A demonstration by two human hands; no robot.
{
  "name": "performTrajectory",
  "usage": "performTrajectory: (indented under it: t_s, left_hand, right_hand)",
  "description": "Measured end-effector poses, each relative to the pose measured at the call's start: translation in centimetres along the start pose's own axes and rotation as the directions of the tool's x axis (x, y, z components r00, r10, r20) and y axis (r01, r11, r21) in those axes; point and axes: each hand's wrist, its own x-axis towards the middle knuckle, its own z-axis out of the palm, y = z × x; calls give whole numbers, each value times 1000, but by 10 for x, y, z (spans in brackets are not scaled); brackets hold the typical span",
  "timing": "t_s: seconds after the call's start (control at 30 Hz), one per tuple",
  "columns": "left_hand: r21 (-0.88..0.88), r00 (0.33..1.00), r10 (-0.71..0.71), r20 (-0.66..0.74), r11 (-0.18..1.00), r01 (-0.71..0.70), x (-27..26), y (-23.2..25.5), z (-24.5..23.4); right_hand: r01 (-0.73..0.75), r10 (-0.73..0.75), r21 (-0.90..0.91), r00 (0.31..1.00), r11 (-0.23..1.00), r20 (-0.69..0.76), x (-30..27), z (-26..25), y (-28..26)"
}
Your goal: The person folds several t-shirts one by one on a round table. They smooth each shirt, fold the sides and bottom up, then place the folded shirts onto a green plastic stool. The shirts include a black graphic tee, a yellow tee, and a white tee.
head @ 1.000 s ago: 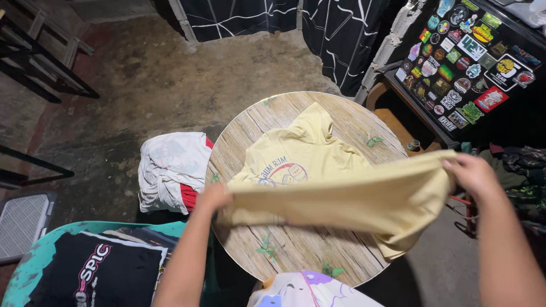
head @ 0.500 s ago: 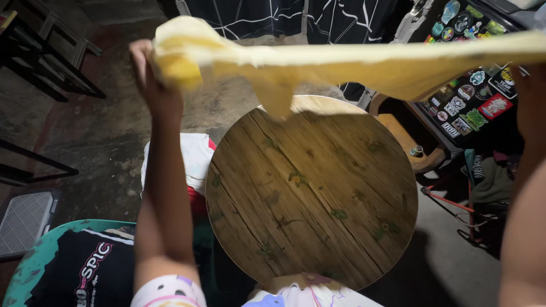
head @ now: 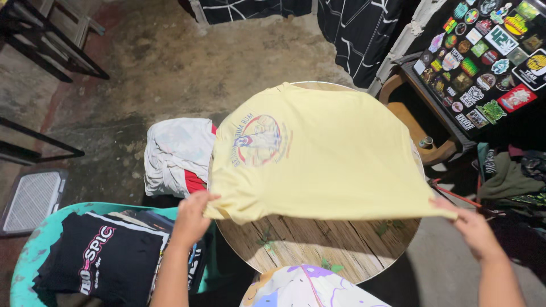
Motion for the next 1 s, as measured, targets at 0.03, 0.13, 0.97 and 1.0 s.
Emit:
performTrajectory:
  t_s: [0.03,0.13,0.97,1.0]
  left_hand:
    - [-15,995,-37,96,999,39,-9,2,1]
    - [-8,920,-175,351,982,190,-20,4,1]
    - [269,715,-605,352,797,541,98,-173,138]
    - [271,720,-596,356,803,531,98,-176,137]
  right_hand:
    - [-81,82,-9,996,997,23,-8,-1,11]
    - [-206,213,-83,974,975,77,-20,-6,32]
    - [-397,394,-271,917,877,-68,142,48,8]
    - [-443,440,-306,894,843,-81,142,45,7]
